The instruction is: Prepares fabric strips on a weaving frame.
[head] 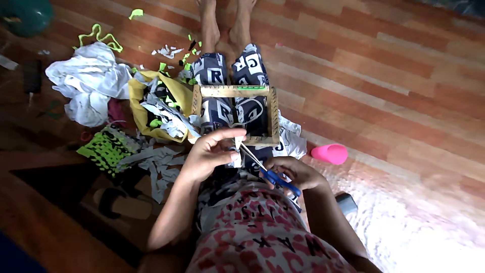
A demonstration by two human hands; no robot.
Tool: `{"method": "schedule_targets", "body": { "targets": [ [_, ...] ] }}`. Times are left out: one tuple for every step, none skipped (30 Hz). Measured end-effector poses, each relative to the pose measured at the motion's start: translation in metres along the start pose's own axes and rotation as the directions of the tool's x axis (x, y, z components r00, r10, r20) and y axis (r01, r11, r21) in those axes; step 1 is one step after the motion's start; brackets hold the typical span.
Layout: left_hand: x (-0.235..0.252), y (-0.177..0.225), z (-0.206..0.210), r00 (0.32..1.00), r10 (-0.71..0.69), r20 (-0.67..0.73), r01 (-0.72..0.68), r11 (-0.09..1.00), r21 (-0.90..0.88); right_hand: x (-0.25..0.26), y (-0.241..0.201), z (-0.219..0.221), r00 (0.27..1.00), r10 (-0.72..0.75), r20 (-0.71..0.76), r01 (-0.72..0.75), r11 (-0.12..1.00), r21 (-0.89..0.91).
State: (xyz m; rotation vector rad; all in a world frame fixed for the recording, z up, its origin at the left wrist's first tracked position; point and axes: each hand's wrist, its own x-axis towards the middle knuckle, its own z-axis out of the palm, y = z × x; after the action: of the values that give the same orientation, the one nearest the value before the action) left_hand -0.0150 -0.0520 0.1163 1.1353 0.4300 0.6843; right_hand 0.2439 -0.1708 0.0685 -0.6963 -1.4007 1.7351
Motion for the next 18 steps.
{"method": "schedule_targets", "body": {
  "targets": [
    [0.001,-0.002,-0.001,0.999,-0.025,0.022,0.027,0.998,-0.060,0.000,0.000,0.000,1.000,0.003,0.007,-0.003,1.000,0.007],
    [0.002,-0.005,-0.001,0.998,-0.049,0.046,0.054,0.993,-0.110,0.000,0.000,0.000,1.000,0.006,0.011,-0.006,1.000,0.016],
    [0.003,-0.008,0.000,0.995,-0.069,0.066,0.078,0.985,-0.151,0.000,0.000,0.001,1.000,0.003,0.013,-0.003,1.000,0.024],
    [0.003,-0.010,0.001,0.993,-0.083,0.086,0.098,0.977,-0.189,0.000,0.000,0.001,1.000,-0.005,0.016,0.005,0.999,0.036],
    [0.004,-0.012,0.002,0.991,-0.092,0.102,0.113,0.968,-0.226,0.001,0.001,0.002,1.000,-0.014,0.018,0.013,0.999,0.049],
    [0.004,-0.014,0.003,0.989,-0.098,0.109,0.122,0.961,-0.247,0.002,0.002,0.003,1.000,-0.023,0.018,0.022,0.998,0.062],
    [0.004,-0.016,0.005,0.989,-0.101,0.112,0.128,0.956,-0.263,0.004,0.002,0.005,0.999,-0.031,0.014,0.030,0.997,0.066],
    [0.004,-0.017,0.006,0.988,-0.103,0.114,0.131,0.953,-0.274,0.005,0.002,0.006,0.999,-0.041,0.010,0.040,0.998,0.058],
    [0.004,-0.018,0.007,0.988,-0.108,0.114,0.136,0.951,-0.278,0.006,0.002,0.008,0.999,-0.045,0.003,0.045,0.998,0.051],
    [0.004,-0.019,0.008,0.986,-0.117,0.115,0.145,0.952,-0.270,0.008,0.003,0.009,0.999,-0.046,0.002,0.046,0.998,0.047],
    [0.004,-0.018,0.009,0.985,-0.126,0.118,0.154,0.953,-0.261,0.009,0.004,0.010,0.999,-0.050,0.001,0.050,0.997,0.052],
    [0.004,-0.018,0.010,0.984,-0.132,0.122,0.160,0.953,-0.259,0.010,0.005,0.010,0.999,-0.051,0.000,0.051,0.997,0.059],
    [0.004,-0.018,0.010,0.983,-0.137,0.123,0.165,0.952,-0.257,0.011,0.006,0.012,0.999,-0.050,-0.005,0.050,0.997,0.065],
    [0.004,-0.018,0.011,0.983,-0.138,0.123,0.166,0.952,-0.256,0.011,0.006,0.013,0.999,-0.051,-0.006,0.051,0.996,0.071],
    [0.004,-0.018,0.011,0.984,-0.132,0.123,0.160,0.953,-0.257,0.012,0.006,0.014,0.999,-0.052,-0.008,0.053,0.996,0.072],
    [0.003,-0.019,0.011,0.985,-0.123,0.123,0.151,0.954,-0.258,0.012,0.006,0.015,0.999,-0.053,-0.012,0.053,0.996,0.071],
    [0.003,-0.019,0.011,0.985,-0.115,0.126,0.144,0.955,-0.259,0.012,0.006,0.015,0.998,-0.053,-0.016,0.054,0.996,0.074],
    [0.004,-0.019,0.011,0.986,-0.110,0.128,0.140,0.956,-0.258,0.012,0.006,0.015,0.998,-0.059,-0.018,0.060,0.995,0.078]
  ]
}}
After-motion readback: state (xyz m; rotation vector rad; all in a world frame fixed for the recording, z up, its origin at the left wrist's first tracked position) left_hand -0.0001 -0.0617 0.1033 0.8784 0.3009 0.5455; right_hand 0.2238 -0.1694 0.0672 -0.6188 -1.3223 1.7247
